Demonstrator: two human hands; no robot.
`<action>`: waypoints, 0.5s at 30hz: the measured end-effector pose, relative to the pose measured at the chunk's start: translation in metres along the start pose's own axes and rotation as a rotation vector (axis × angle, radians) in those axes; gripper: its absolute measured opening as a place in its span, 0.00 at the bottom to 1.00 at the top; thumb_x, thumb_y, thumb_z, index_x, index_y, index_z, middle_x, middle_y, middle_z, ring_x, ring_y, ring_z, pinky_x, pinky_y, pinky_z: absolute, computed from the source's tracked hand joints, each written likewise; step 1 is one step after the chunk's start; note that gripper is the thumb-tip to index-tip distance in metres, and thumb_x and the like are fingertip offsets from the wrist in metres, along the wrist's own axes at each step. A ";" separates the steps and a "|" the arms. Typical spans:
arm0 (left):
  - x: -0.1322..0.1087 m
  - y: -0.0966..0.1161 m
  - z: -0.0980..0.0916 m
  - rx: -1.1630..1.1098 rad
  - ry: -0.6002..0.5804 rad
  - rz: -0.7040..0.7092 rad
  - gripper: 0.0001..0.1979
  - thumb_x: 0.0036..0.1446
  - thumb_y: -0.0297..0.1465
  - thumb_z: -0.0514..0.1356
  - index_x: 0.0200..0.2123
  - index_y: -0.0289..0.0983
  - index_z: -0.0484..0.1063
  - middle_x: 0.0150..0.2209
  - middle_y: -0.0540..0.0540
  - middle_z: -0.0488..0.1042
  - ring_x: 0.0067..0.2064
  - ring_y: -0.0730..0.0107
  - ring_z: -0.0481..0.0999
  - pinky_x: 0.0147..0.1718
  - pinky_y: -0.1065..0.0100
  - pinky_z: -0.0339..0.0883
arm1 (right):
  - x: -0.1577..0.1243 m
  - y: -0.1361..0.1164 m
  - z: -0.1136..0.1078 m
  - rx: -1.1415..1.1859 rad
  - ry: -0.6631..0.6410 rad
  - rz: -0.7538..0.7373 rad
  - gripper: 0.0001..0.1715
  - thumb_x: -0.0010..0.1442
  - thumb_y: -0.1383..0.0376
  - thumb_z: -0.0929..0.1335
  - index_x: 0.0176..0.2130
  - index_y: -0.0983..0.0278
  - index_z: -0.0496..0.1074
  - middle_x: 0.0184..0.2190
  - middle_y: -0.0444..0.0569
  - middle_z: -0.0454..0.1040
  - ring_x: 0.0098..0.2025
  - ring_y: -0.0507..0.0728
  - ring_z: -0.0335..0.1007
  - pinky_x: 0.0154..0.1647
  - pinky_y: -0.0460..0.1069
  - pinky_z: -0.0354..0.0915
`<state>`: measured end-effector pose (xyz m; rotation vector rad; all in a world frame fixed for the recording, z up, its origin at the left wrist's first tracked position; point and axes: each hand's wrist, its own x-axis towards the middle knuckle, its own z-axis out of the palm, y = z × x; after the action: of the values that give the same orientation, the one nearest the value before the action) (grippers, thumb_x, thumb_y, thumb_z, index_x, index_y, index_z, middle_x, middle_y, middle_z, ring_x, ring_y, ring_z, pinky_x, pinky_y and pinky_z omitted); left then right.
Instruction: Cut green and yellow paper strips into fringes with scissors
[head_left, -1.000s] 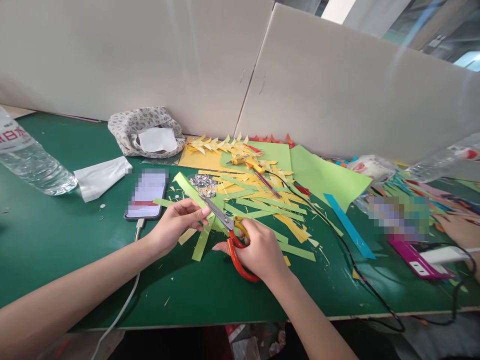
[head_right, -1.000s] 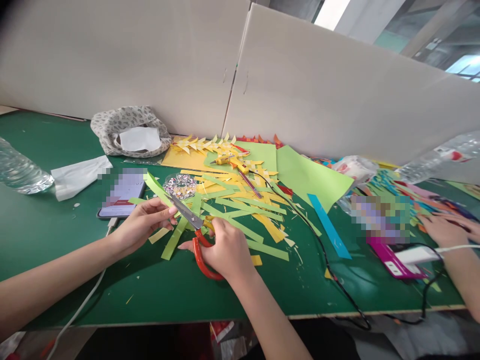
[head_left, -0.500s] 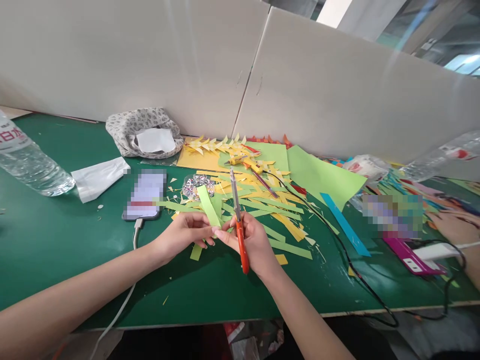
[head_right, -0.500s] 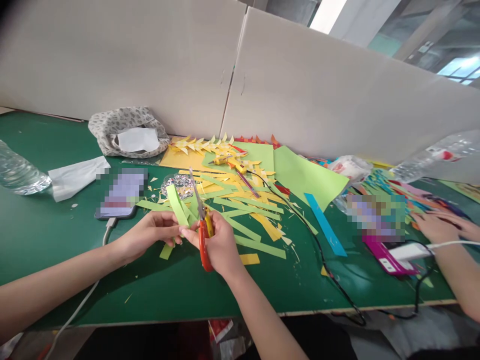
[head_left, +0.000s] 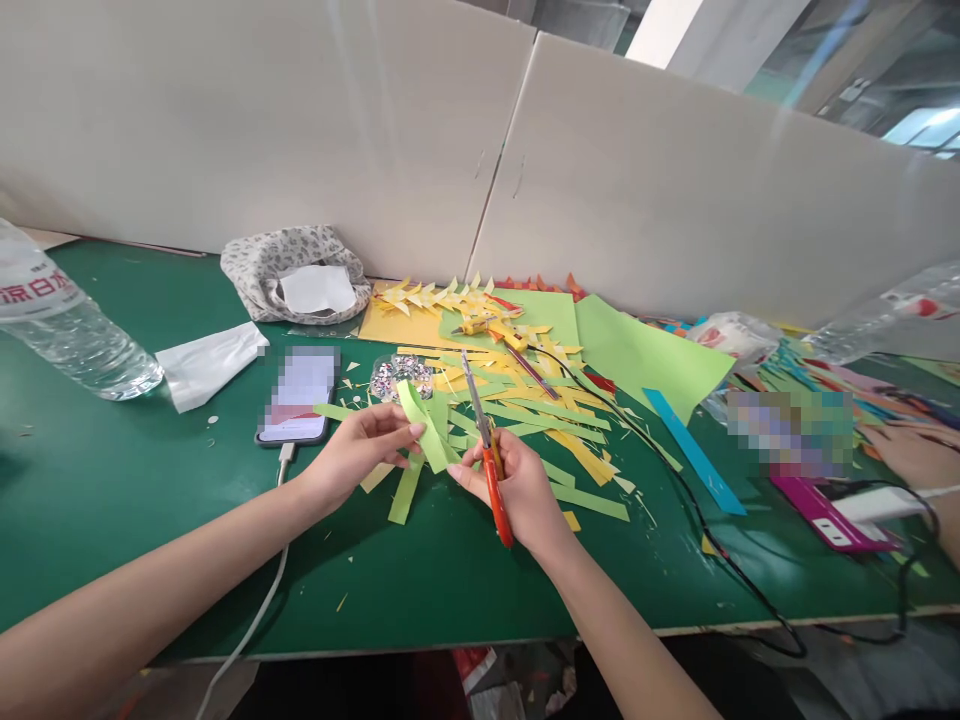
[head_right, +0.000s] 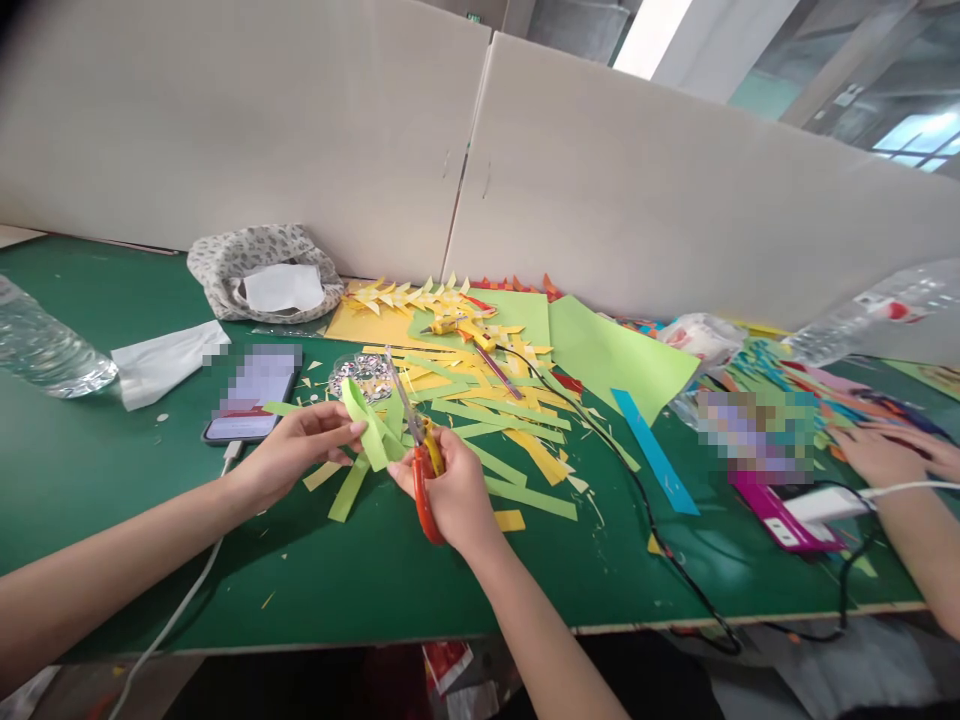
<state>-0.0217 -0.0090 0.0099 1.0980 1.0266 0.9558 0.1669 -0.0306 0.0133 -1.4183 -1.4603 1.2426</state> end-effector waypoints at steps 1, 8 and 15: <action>0.002 0.000 -0.003 0.012 0.026 0.013 0.11 0.47 0.36 0.62 0.31 0.36 0.68 0.27 0.51 0.70 0.31 0.73 0.73 0.28 0.72 0.67 | 0.002 0.001 -0.004 -0.064 0.036 0.002 0.15 0.43 0.61 0.71 0.28 0.61 0.62 0.26 0.42 0.69 0.26 0.51 0.64 0.28 0.47 0.60; 0.007 -0.003 -0.015 0.311 -0.051 0.018 0.19 0.46 0.35 0.62 0.41 0.38 0.62 0.24 0.53 0.70 0.27 0.70 0.73 0.25 0.69 0.66 | 0.024 -0.001 -0.044 -0.479 0.302 0.078 0.14 0.42 0.58 0.69 0.29 0.61 0.65 0.26 0.44 0.71 0.25 0.54 0.66 0.26 0.48 0.60; 0.004 -0.005 -0.016 0.669 0.146 0.343 0.17 0.51 0.31 0.56 0.46 0.41 0.63 0.42 0.46 0.71 0.29 0.72 0.70 0.26 0.68 0.64 | 0.035 -0.001 -0.059 -0.830 0.181 0.135 0.15 0.41 0.61 0.69 0.33 0.60 0.65 0.28 0.46 0.72 0.27 0.55 0.67 0.21 0.45 0.55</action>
<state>-0.0355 -0.0022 0.0019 1.8218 1.3534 0.9965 0.2185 0.0127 0.0254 -2.1213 -1.8676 0.5419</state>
